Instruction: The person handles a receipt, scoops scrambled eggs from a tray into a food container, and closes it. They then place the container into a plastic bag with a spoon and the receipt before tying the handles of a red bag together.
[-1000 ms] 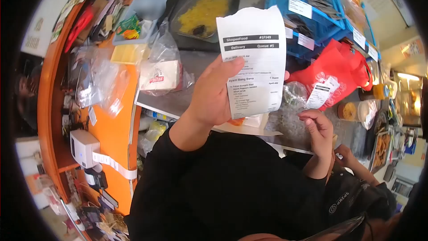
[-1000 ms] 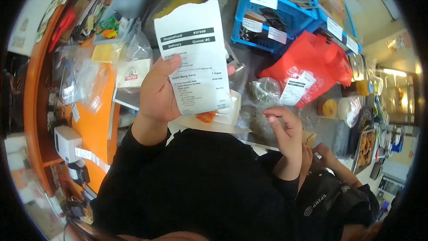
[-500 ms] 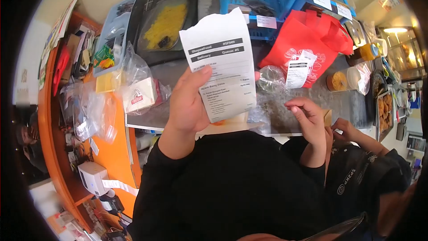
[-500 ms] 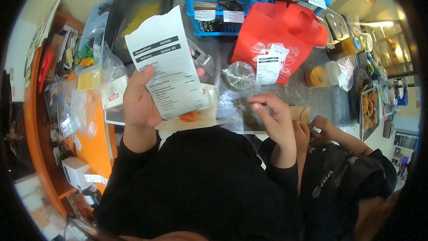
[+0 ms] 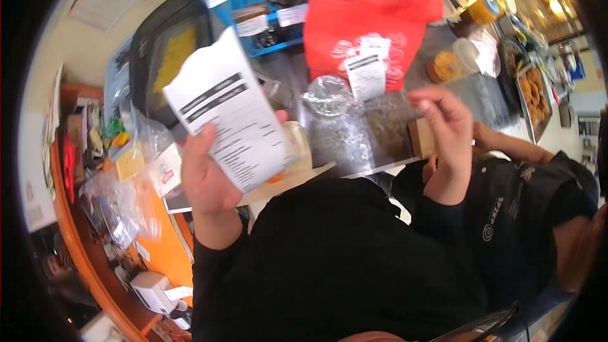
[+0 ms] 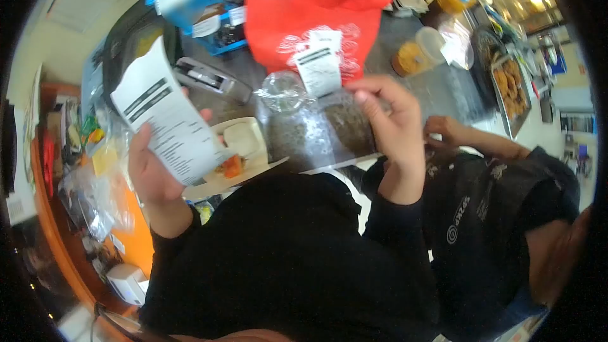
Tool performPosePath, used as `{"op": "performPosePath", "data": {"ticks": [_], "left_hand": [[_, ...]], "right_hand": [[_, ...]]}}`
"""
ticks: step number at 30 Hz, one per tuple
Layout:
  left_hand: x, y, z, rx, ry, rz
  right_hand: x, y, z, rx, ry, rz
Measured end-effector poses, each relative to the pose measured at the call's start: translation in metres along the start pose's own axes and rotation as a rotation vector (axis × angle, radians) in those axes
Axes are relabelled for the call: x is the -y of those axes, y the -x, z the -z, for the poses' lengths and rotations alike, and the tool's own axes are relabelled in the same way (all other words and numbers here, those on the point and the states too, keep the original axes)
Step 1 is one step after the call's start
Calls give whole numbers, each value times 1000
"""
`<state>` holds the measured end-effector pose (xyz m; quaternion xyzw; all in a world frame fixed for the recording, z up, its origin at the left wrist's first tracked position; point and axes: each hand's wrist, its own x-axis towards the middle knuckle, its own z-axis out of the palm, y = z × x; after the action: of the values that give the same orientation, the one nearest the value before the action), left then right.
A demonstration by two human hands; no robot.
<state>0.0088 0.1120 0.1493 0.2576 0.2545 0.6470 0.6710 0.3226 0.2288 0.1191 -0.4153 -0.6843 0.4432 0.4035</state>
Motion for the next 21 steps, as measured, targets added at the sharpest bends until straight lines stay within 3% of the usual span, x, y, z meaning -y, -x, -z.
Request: {"op": "performPosePath", "data": {"ticks": [6,8,19,21], "left_hand": [[17,-14,-5,-25,30,56],[23,-20,-10,-40,20,73],[48,-42,-27,-42,-60,76],[48,-43,-39,-155,-15,53]], "right_hand": [[7,-18,65,-368,-121,38],[3,-28,80,-438,-73,190],[-16,-51,106,-398,-46,151],[-18,-56,115,-381,-49,168]]}}
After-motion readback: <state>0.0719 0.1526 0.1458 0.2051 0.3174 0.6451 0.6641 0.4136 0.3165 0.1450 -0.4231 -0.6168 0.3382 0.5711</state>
